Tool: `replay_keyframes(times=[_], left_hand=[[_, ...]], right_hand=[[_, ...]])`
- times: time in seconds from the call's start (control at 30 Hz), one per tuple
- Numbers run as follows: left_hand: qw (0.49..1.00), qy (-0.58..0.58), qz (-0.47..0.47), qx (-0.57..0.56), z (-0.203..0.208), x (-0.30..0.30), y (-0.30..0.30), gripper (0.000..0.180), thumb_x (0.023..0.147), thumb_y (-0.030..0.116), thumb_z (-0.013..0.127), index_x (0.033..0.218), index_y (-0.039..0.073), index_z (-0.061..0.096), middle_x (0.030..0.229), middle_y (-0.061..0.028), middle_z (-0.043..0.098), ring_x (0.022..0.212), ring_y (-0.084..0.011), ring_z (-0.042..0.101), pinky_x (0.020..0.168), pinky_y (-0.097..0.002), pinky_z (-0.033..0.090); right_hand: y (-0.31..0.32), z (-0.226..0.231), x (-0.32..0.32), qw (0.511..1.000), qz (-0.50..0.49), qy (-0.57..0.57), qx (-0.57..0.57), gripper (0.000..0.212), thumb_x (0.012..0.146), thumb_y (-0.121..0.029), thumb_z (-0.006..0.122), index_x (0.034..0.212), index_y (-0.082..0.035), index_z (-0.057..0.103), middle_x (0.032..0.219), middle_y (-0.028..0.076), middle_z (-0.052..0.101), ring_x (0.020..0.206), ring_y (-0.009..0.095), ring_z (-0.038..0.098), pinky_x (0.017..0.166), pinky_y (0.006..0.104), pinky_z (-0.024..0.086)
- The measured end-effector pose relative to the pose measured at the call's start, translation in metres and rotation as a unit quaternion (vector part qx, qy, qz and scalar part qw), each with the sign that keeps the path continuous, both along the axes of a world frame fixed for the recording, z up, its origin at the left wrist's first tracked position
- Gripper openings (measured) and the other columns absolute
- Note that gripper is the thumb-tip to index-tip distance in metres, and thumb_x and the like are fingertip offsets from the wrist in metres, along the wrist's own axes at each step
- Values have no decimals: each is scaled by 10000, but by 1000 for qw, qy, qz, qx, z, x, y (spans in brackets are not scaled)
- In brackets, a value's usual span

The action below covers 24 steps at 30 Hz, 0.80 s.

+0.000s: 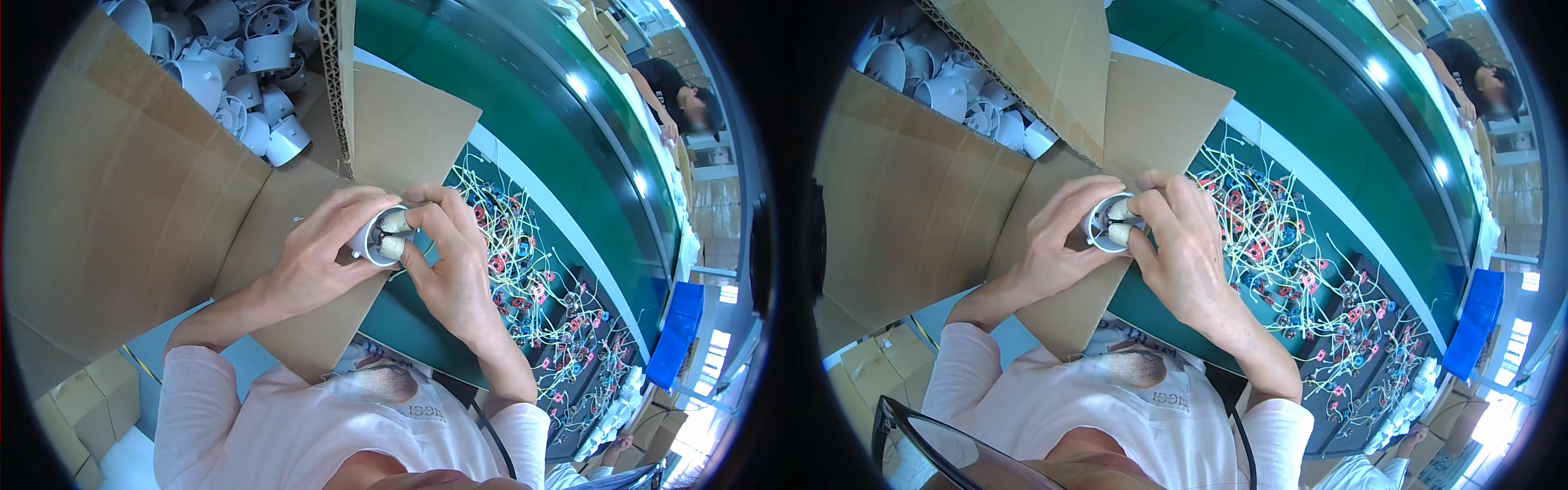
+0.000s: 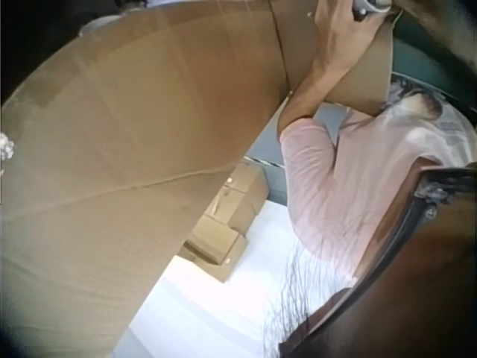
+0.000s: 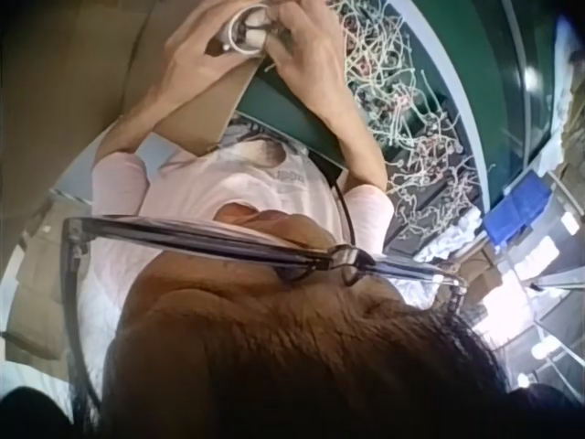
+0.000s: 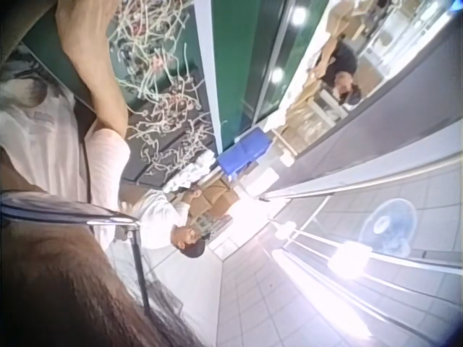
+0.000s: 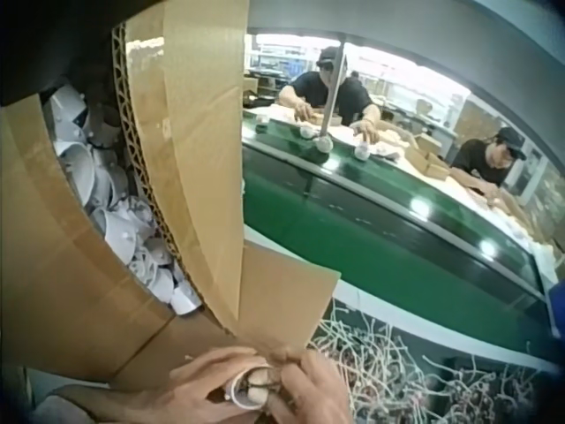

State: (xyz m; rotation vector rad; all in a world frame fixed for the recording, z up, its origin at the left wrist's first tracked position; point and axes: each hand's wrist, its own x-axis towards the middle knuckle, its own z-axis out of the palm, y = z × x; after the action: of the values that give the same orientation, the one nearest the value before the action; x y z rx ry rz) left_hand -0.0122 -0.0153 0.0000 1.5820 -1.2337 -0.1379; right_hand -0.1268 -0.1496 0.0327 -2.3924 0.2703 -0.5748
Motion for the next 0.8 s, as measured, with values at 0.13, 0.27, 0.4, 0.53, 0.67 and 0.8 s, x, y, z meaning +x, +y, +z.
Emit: replay_keyframes(times=[0.13,0.27,0.4,0.53,0.67,0.8], left_hand=[[1000,-19,7,-6,1,0,-3,607,670,31,776,1231,74,548,1181,-111,564,1001,-262,617,773,-332,545],[995,-83,21,57,11,2,0,590,668,115,787,1203,42,549,1169,-117,566,1032,-260,588,857,-376,480],[910,-345,162,165,36,17,18,458,714,170,709,1121,9,572,1143,-158,569,1062,-294,544,935,-413,384],[805,-478,237,260,23,46,12,330,748,116,609,1061,14,602,1118,-184,575,1073,-315,530,938,-414,389],[754,-531,268,278,-4,65,-11,282,738,73,557,1007,23,626,1077,-167,600,1063,-305,536,937,-406,394],[767,-488,281,306,-9,75,-25,234,723,87,580,946,35,632,968,-104,614,942,-275,557,867,-400,427]], right_hand=[[1,-2,1,994,9,20,110,270,697,58,660,941,-11,568,1053,164,599,905,331,586,791,409,461],[-5,-5,2,987,21,32,154,261,720,79,639,957,-2,564,1041,175,619,837,327,624,753,389,503],[-67,8,-13,992,-87,-7,86,202,762,36,650,955,18,595,945,117,655,883,202,636,824,315,491],[-215,-21,-34,963,-252,101,1,182,822,-86,637,985,-7,632,849,112,644,784,182,624,773,321,484],[-261,-42,-29,931,-299,196,-74,186,847,-119,610,995,-7,625,882,129,633,770,236,610,726,338,471],[-167,-7,-9,984,-124,-50,-117,171,818,-9,592,984,-28,626,922,124,619,816,267,600,736,346,482]])
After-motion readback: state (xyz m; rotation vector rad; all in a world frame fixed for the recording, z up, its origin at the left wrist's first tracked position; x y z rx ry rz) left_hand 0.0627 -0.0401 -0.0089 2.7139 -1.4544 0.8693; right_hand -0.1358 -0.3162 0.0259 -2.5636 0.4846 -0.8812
